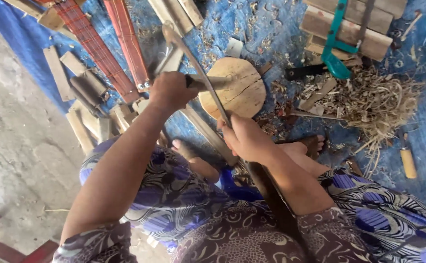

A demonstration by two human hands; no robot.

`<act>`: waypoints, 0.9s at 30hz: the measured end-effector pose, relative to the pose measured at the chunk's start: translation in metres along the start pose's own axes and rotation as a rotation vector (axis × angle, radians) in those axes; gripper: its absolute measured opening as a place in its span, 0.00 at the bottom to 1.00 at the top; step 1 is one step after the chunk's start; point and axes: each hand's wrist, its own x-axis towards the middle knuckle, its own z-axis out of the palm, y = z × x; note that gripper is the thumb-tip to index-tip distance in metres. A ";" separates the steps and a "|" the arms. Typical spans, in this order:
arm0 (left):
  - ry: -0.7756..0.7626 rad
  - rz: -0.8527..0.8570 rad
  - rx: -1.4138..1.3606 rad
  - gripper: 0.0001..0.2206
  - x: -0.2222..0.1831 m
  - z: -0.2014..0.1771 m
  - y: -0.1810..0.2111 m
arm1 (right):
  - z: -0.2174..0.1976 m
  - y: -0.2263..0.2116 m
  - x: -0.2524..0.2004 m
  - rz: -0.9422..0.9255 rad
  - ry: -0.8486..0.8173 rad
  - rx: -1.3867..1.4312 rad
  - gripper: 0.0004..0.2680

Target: Using a hand saw and carving tools to shape wooden components for instrument repair.

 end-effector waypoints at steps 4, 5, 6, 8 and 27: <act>0.029 0.031 -0.014 0.16 0.008 0.006 -0.004 | 0.024 0.048 0.037 0.136 -0.028 -0.035 0.10; 0.019 0.043 -0.037 0.17 0.007 0.008 -0.006 | 0.025 0.060 0.043 0.143 -0.019 0.009 0.07; 0.019 0.046 -0.034 0.17 -0.001 0.005 -0.001 | 0.022 0.050 0.035 0.143 -0.015 0.010 0.07; -0.008 -0.012 -0.091 0.15 -0.012 -0.008 0.012 | 0.010 0.027 0.028 0.095 -0.027 0.003 0.07; 0.064 0.015 -0.107 0.15 0.029 0.014 -0.007 | -0.010 -0.020 -0.002 -0.084 0.040 0.044 0.07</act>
